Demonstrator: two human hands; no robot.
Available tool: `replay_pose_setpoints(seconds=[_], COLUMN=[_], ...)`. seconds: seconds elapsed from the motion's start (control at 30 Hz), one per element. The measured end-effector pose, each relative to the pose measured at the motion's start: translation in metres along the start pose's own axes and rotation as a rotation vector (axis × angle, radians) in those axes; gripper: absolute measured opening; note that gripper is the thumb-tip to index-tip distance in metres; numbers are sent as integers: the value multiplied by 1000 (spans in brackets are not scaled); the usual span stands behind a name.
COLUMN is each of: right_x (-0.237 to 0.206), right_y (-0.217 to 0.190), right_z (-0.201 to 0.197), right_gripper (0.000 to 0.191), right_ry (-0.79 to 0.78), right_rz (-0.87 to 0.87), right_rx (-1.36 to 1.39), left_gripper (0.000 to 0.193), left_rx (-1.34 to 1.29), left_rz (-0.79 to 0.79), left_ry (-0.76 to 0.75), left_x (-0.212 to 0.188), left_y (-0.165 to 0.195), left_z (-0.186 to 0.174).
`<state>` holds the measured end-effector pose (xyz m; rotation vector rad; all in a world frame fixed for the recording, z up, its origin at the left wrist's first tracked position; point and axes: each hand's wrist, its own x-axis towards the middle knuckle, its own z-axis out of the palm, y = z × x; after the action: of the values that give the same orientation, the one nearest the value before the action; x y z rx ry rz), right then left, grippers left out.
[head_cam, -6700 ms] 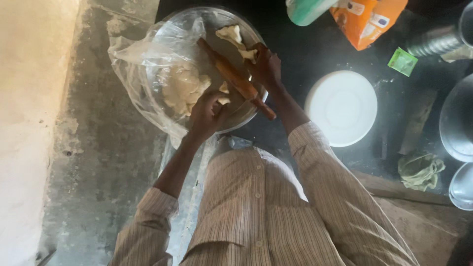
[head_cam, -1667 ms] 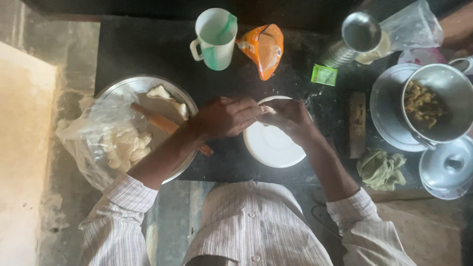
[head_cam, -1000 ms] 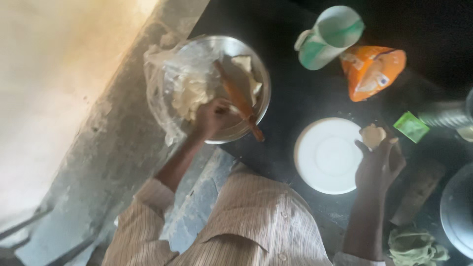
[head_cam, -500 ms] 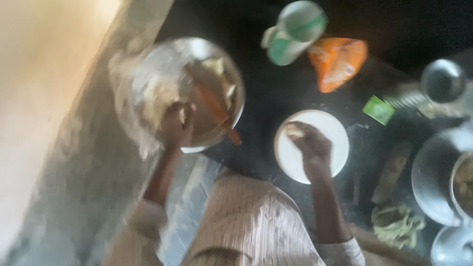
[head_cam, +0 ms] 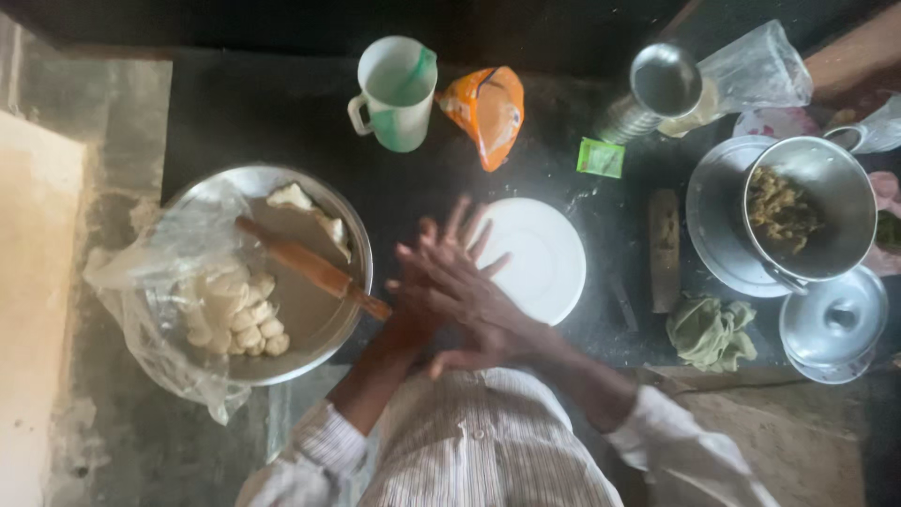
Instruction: The person folds a semi-circular dough wrapper into a cone, fills it with a cooked mixture from a pot, and seals the edges to form a samosa. They repeat this process with additional dough pieces, placing finished samosas on a tray.
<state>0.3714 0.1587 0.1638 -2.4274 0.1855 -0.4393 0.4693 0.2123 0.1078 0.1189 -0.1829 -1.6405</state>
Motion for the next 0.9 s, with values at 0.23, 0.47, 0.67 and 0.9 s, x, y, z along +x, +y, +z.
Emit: replay_pose_setpoints(seconds=[0.23,0.47,0.67,0.9], right_x=[12,24,21,-35], right_y=[-20,-15,-1,41], right_z=[-31,-42,-29,19], right_gripper=[59,71,80,49], right_ry=[-9,1,306,328], right_rz=[-82,-97,163,659], right_rx=[-17,-18,-93,766], left_gripper=[81,83,73,52], left_rx=[21,27,36,720], left_rz=[-86,-65,-16,626], left_ry=[-42,-207,-114,285], left_x=[17,8,29,75], left_y=[-11,-3,-17,24], left_z=[3,12,-23,-78])
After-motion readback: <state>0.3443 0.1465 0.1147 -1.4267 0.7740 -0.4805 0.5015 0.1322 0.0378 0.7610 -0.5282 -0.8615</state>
